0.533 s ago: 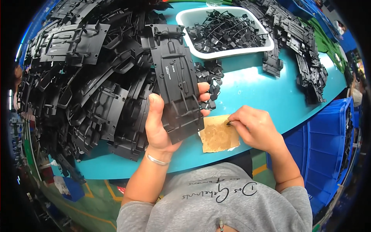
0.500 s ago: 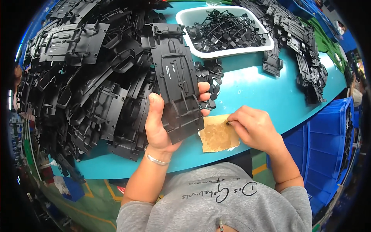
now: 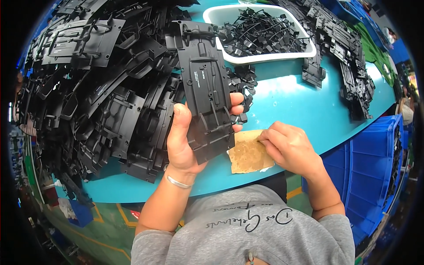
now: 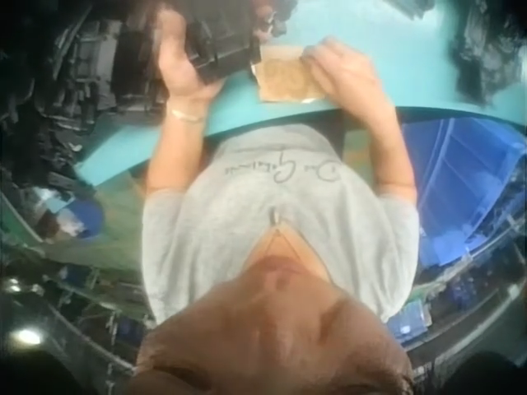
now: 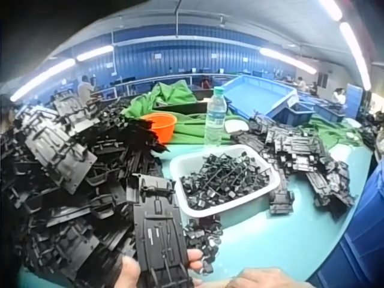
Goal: The person assembles toy car chassis by taking chassis frames, dipping small plastic components into adhesive on a pad, and attaching them onto each chassis by hand. The person also replenishes glue on the pad using a squeeze bottle.
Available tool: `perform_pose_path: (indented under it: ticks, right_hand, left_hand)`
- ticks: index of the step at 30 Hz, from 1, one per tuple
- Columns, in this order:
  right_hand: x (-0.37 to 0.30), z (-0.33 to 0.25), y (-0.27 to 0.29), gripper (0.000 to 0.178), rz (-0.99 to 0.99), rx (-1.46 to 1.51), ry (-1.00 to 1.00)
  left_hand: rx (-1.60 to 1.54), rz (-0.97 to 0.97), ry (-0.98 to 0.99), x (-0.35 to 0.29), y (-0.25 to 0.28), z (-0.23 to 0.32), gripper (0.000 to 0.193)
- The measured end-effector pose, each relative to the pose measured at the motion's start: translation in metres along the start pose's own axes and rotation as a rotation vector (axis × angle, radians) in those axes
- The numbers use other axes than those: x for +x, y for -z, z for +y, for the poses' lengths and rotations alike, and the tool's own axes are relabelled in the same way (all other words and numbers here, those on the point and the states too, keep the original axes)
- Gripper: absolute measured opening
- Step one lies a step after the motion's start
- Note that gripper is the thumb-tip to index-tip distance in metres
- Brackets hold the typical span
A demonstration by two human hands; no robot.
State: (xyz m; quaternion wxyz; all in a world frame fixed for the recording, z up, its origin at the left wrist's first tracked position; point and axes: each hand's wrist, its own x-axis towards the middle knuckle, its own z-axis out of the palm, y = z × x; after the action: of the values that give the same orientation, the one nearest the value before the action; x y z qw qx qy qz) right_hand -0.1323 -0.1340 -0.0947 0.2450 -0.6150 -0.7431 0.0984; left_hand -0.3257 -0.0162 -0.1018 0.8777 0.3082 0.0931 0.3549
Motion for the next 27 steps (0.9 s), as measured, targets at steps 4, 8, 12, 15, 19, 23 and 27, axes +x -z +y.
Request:
perform_pose_path:
  ticks: [4,8,12,15,19,23,27]
  right_hand:
    - [0.000,0.002,-0.001,0.012,-0.035,0.023,-0.020]
    - [-0.004,-0.002,0.003,0.013,-0.040,0.043,-0.004]
    - [-0.008,0.002,0.000,0.011,0.069,0.109,-0.011]
    - [-0.016,0.003,-0.002,0.013,0.057,0.050,0.024]
    - [-0.018,0.003,-0.001,0.013,0.071,-0.033,0.015]
    - [-0.011,-0.001,-0.006,0.015,0.117,-0.057,-0.006]
    - [-0.002,-0.004,-0.003,0.010,0.109,-0.047,-0.019]
  left_hand:
    - [-0.021,-0.011,0.003,0.000,-0.001,-0.001,0.078]
    - [-0.023,-0.003,-0.001,-0.001,0.000,-0.002,0.077]
    - [-0.030,-0.010,0.005,0.000,0.000,-0.002,0.078]
    - [-0.040,-0.007,0.008,0.000,0.000,-0.002,0.078]
    - [-0.087,-0.018,0.021,0.001,0.001,-0.003,0.079]
    - [-0.072,-0.016,0.018,0.000,0.001,-0.002,0.079]
    - [-0.079,-0.007,0.022,0.001,0.001,-0.003,0.077]
